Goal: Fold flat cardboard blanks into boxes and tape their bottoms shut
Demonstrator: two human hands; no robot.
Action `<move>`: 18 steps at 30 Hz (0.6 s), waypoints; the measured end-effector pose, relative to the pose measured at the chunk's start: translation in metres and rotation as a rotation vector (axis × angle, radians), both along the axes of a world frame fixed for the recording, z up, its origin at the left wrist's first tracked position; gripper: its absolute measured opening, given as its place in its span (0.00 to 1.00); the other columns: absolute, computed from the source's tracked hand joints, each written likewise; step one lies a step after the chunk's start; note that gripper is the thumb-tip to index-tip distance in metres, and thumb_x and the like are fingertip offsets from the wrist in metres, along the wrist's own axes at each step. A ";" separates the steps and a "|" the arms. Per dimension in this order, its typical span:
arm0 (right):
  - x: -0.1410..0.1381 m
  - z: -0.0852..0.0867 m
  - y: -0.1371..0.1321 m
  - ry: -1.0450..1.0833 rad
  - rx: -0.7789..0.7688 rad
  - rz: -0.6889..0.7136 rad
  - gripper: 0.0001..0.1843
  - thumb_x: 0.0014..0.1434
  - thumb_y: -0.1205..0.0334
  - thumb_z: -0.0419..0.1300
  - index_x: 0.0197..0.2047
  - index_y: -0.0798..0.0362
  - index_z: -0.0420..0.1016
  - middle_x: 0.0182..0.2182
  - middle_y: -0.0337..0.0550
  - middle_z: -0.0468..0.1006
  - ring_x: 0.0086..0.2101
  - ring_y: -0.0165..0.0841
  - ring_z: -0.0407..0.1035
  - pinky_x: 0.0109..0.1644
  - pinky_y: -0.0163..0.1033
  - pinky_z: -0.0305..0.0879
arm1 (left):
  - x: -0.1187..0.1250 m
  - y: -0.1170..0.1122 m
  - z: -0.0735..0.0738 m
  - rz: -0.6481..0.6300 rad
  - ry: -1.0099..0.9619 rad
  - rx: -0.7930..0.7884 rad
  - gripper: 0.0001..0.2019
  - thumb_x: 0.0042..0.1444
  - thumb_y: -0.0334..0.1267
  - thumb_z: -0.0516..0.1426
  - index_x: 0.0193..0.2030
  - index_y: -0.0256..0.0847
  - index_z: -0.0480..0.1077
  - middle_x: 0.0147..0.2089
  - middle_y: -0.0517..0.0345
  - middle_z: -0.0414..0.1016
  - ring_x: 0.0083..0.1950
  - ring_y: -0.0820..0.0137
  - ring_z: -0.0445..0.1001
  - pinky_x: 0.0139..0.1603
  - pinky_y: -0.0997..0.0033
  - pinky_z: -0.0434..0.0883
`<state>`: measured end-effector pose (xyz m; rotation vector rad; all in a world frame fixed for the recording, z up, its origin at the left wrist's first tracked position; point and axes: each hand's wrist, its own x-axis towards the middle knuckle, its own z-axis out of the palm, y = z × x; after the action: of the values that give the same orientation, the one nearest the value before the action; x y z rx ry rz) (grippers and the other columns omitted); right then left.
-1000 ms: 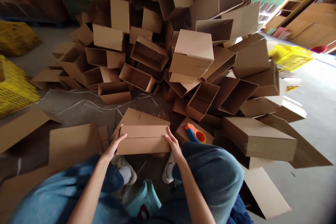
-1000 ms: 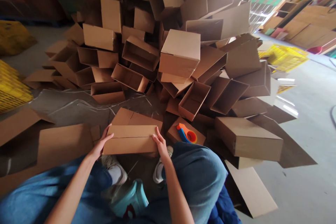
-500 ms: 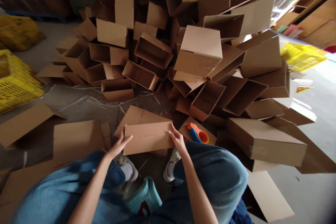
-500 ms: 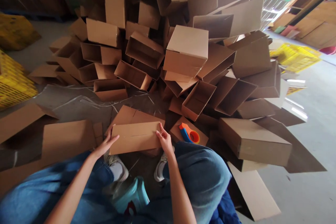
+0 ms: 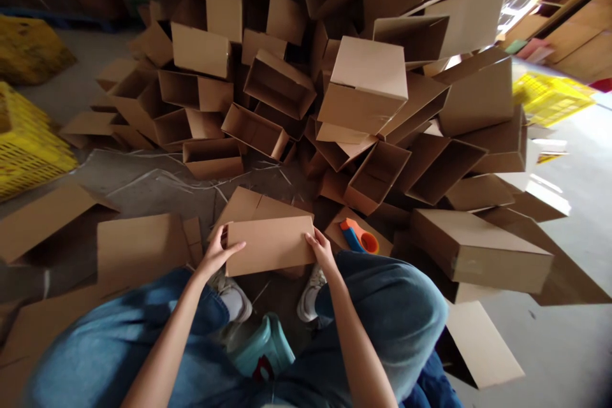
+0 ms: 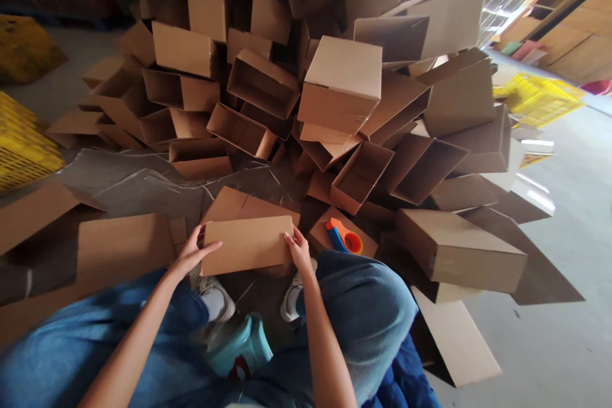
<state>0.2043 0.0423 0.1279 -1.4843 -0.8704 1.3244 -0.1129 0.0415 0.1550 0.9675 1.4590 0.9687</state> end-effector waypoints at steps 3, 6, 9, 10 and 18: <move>0.001 0.001 0.002 -0.010 0.012 -0.005 0.43 0.46 0.35 0.67 0.61 0.50 0.76 0.48 0.46 0.85 0.49 0.47 0.77 0.56 0.52 0.71 | 0.002 0.000 -0.003 0.024 0.000 -0.003 0.38 0.40 0.44 0.72 0.58 0.44 0.65 0.61 0.41 0.75 0.60 0.52 0.76 0.62 0.50 0.72; 0.000 0.001 0.001 -0.010 0.022 -0.003 0.42 0.48 0.34 0.66 0.61 0.48 0.76 0.48 0.45 0.84 0.51 0.48 0.76 0.58 0.53 0.70 | 0.009 -0.006 -0.009 0.061 0.025 0.020 0.40 0.46 0.46 0.68 0.65 0.42 0.61 0.66 0.39 0.70 0.66 0.51 0.71 0.67 0.48 0.66; -0.005 0.000 -0.001 -0.006 0.040 -0.008 0.42 0.48 0.32 0.64 0.60 0.48 0.77 0.51 0.46 0.83 0.54 0.49 0.74 0.59 0.55 0.69 | 0.020 -0.013 -0.015 0.120 0.097 0.089 0.41 0.52 0.47 0.64 0.71 0.41 0.56 0.73 0.40 0.61 0.74 0.52 0.58 0.74 0.50 0.54; -0.007 -0.001 -0.002 -0.008 0.050 -0.013 0.42 0.48 0.32 0.63 0.60 0.48 0.77 0.52 0.46 0.82 0.55 0.50 0.73 0.61 0.55 0.68 | 0.023 -0.015 -0.017 0.138 0.109 0.111 0.41 0.53 0.47 0.63 0.72 0.40 0.55 0.75 0.40 0.58 0.76 0.53 0.55 0.75 0.51 0.52; -0.010 -0.003 -0.003 -0.017 0.099 -0.002 0.49 0.49 0.26 0.59 0.65 0.48 0.71 0.60 0.48 0.76 0.63 0.48 0.65 0.67 0.57 0.59 | 0.026 -0.013 -0.024 0.173 -0.009 0.086 0.44 0.55 0.48 0.63 0.75 0.45 0.51 0.76 0.46 0.56 0.75 0.54 0.56 0.74 0.54 0.56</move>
<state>0.1944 0.0398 0.1244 -1.4207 -0.9322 1.2511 -0.0872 0.0280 0.1310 0.9078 1.5228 1.1679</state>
